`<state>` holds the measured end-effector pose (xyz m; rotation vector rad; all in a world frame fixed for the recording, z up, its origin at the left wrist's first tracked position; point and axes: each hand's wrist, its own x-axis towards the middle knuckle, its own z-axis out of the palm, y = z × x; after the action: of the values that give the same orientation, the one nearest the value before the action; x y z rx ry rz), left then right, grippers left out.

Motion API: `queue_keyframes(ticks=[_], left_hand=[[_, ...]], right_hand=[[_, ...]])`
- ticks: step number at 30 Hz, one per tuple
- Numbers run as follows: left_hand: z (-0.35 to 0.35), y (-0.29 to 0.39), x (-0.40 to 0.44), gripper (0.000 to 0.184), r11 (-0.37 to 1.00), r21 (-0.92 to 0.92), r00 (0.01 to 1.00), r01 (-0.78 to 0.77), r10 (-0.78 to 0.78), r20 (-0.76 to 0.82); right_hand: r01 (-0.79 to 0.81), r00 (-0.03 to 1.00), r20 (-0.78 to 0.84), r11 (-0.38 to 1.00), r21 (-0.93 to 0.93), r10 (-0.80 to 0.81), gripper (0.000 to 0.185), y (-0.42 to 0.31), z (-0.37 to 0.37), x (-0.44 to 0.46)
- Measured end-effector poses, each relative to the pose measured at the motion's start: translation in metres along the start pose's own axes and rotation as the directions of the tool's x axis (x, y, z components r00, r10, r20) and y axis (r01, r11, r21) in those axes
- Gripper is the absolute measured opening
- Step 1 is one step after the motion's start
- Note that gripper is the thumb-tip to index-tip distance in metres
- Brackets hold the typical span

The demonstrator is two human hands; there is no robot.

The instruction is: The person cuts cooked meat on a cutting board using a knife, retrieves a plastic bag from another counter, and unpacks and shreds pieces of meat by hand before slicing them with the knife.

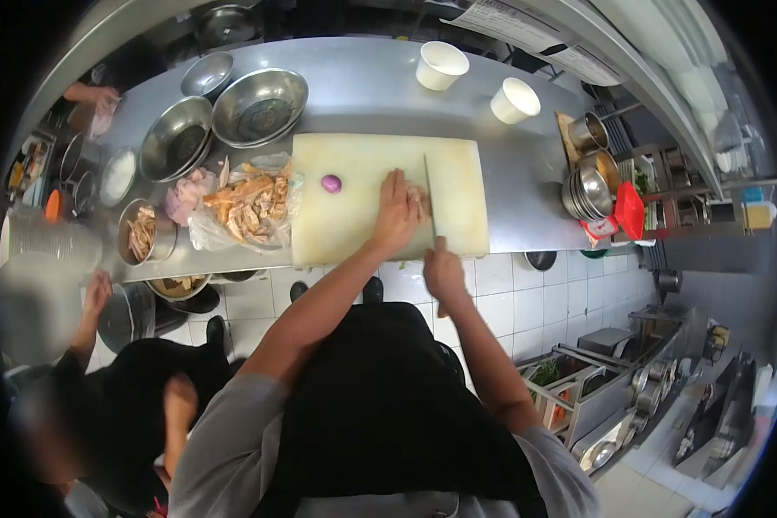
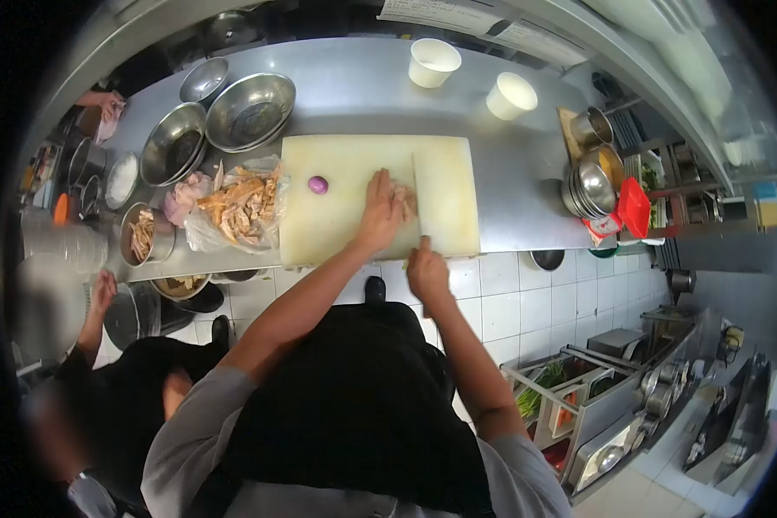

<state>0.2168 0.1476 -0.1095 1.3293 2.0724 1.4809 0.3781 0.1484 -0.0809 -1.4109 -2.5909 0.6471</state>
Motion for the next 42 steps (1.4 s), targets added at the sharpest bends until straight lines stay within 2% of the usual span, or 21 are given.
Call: queue_keyframes(ticks=[1, 3, 4, 5, 6, 7, 8, 9, 12, 14, 15, 18, 24, 30, 34, 39, 42], left_hand=[[0.009, 0.000, 0.003, 0.058, 0.996, 0.077, 0.999, -0.037, 0.037, -0.003], [0.023, 0.003, 0.003, 0.056, 0.997, 0.074, 0.996, 0.001, 0.006, -0.089], [0.023, 0.001, 0.002, 0.052, 1.000, 0.005, 0.995, -0.005, 0.005, -0.101], [0.020, -0.005, 0.002, 0.049, 0.999, -0.051, 0.992, -0.014, 0.007, -0.123], [0.025, -0.012, 0.002, 0.045, 0.997, -0.074, 0.988, -0.024, 0.012, -0.157], [0.028, -0.018, 0.001, 0.041, 0.994, -0.099, 0.982, -0.037, 0.018, -0.190], [0.019, -0.008, 0.002, 0.036, 0.979, -0.203, 0.972, 0.021, -0.067, -0.226], [0.013, 0.001, 0.003, 0.031, 0.945, -0.321, 0.957, 0.061, -0.147, -0.250], [0.000, 0.008, 0.008, 0.034, 0.936, -0.346, 0.922, 0.068, -0.191, -0.336], [-0.016, 0.014, 0.015, 0.035, 0.927, -0.372, 0.897, 0.048, -0.204, -0.393], [-0.025, 0.019, 0.016, 0.036, 0.916, -0.400, 0.878, 0.032, -0.217, -0.426], [-0.052, 0.032, 0.030, 0.034, 0.943, -0.330, 0.856, -0.049, -0.130, -0.500], [-0.088, 0.054, 0.052, 0.033, 0.943, -0.306, 0.860, -0.134, -0.043, -0.509], [-0.079, 0.062, 0.059, 0.034, 0.938, -0.329, 0.904, -0.107, -0.046, -0.425], [-0.057, 0.069, 0.060, 0.033, 0.939, -0.313, 0.918, -0.142, 0.007, -0.395], [-0.022, 0.084, 0.058, 0.033, 0.908, -0.410, 0.964, -0.086, -0.027, -0.263], [-0.002, 0.092, 0.054, 0.033, 0.904, -0.415, 0.974, -0.103, 0.007, -0.226]], right_hand=[[-0.026, 0.997, 0.070, 0.996, 0.080, 0.020, 0.028, -0.015, -0.001, -0.001], [0.076, 0.996, 0.048, 0.991, 0.112, -0.081, 0.021, -0.015, 0.012, -0.002], [-0.086, 0.987, 0.160, 0.917, 0.389, 0.025, 0.019, -0.019, 0.011, 0.000], [-0.265, 0.947, 0.312, 0.750, 0.606, 0.082, 0.018, -0.026, 0.012, 0.003], [-0.339, 0.920, 0.383, 0.644, 0.685, 0.077, 0.017, -0.027, 0.012, 0.004], [-0.352, 0.908, 0.419, 0.602, 0.717, 0.032, 0.013, -0.018, 0.021, 0.008], [-0.418, 0.881, 0.472, 0.518, 0.746, 0.032, 0.011, -0.029, 0.009, 0.007], [-0.436, 0.873, 0.485, 0.516, 0.737, 0.046, 0.011, -0.032, 0.006, 0.008], [-0.386, 0.886, 0.462, 0.587, 0.711, 0.023, 0.012, -0.044, -0.004, 0.011], [-0.289, 0.899, 0.428, 0.601, 0.745, -0.098, 0.011, -0.054, -0.010, 0.012], [-0.285, 0.899, 0.426, 0.602, 0.746, -0.103, 0.011, -0.063, -0.016, 0.012], [-0.274, 0.901, 0.419, 0.604, 0.749, -0.112, 0.012, -0.092, -0.029, 0.018], [-0.210, 0.932, 0.340, 0.583, 0.785, -0.123, 0.011, -0.123, -0.040, 0.023], [-0.222, 0.950, 0.304, 0.520, 0.825, -0.077, 0.011, -0.123, -0.046, 0.020], [-0.218, 0.960, 0.276, 0.509, 0.833, -0.040, 0.010, -0.105, -0.047, 0.018], [-0.213, 0.976, 0.213, 0.462, 0.861, 0.052, 0.007, -0.079, -0.052, 0.010], [-0.219, 0.976, 0.191, 0.463, 0.859, 0.107, 0.006, -0.062, -0.055, 0.003]])
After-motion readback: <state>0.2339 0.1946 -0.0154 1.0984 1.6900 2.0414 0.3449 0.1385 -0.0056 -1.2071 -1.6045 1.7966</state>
